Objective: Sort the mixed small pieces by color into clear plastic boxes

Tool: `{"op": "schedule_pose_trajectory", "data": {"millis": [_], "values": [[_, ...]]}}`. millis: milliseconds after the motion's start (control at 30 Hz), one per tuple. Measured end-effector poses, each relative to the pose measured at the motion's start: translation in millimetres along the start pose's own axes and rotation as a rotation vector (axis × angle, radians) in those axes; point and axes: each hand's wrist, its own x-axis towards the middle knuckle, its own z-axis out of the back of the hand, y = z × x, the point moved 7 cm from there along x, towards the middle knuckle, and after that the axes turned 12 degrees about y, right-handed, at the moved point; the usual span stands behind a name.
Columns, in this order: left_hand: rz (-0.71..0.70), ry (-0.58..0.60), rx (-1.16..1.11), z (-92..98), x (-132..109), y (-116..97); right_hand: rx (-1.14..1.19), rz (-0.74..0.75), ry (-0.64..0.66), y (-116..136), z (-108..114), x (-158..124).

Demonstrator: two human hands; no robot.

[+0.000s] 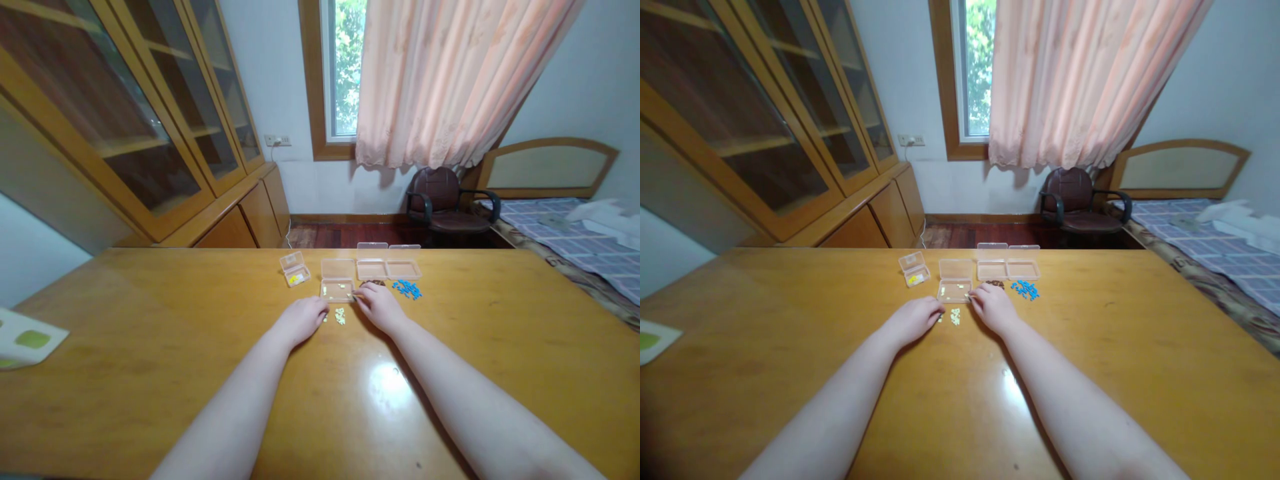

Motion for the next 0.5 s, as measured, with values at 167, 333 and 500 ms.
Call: {"op": "schedule_pose_trajectory", "data": {"millis": [167,333,500], "values": [[-0.007,-0.021,0.003,0.2,-2.5,6.5,-0.001,0.041,0.067,9.4,1.1,-3.3],[-0.015,-0.009,0.04,0.5,-0.5,1.5,0.011,0.077,0.102,14.8,0.4,-4.7],[-0.013,-0.012,0.05,1.6,0.0,-2.7,0.013,0.084,0.117,14.9,0.2,-4.9]]}}
